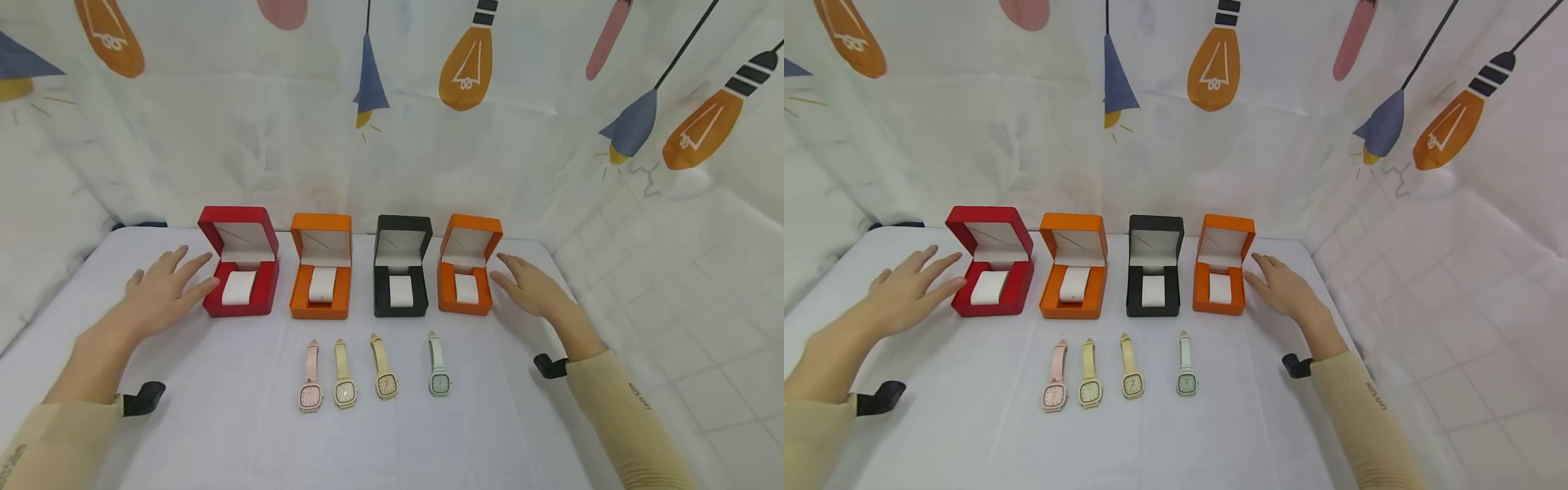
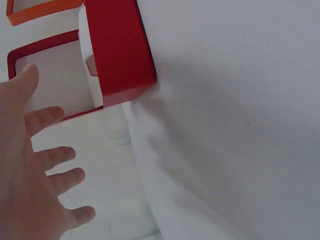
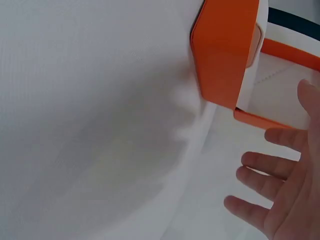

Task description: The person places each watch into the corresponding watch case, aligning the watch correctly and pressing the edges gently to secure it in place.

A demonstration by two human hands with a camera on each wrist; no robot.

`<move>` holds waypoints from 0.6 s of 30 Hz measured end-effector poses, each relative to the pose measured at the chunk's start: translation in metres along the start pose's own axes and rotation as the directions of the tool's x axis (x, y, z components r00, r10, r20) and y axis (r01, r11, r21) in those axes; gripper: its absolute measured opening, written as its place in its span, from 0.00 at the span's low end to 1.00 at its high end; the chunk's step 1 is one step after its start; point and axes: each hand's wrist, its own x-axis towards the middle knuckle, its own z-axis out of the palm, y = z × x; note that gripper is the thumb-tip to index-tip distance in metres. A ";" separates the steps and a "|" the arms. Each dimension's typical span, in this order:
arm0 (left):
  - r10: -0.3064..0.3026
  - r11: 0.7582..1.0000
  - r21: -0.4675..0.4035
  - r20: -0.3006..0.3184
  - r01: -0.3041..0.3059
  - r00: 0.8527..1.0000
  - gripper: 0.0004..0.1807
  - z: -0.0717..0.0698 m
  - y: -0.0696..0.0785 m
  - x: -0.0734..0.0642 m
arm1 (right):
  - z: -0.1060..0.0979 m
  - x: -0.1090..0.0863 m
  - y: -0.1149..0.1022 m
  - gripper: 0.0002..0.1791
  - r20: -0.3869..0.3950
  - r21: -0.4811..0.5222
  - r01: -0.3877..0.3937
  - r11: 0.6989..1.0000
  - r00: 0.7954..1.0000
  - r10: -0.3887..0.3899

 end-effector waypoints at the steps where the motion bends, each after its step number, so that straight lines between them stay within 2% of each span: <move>1: 0.010 1.000 -0.001 -0.014 -0.010 1.000 0.42 0.000 0.004 0.000 | 0.000 0.000 -0.002 0.43 -0.006 -0.002 0.012 1.000 1.000 -0.012; 5: 0.053 0.998 0.027 -0.066 -0.051 0.996 0.39 -0.002 0.024 0.002 | -0.001 0.002 -0.009 0.38 -0.019 -0.012 0.039 0.999 0.999 -0.039; 10: 0.098 0.994 0.065 -0.080 -0.093 0.992 0.37 -0.001 0.045 0.004 | 0.000 0.003 -0.020 0.37 -0.016 -0.012 0.054 0.998 0.998 -0.054; 18: 0.175 0.984 0.063 -0.149 -0.167 0.973 0.29 0.007 0.078 0.003 | 0.010 0.007 -0.034 0.32 -0.026 -0.057 0.119 0.991 0.992 -0.120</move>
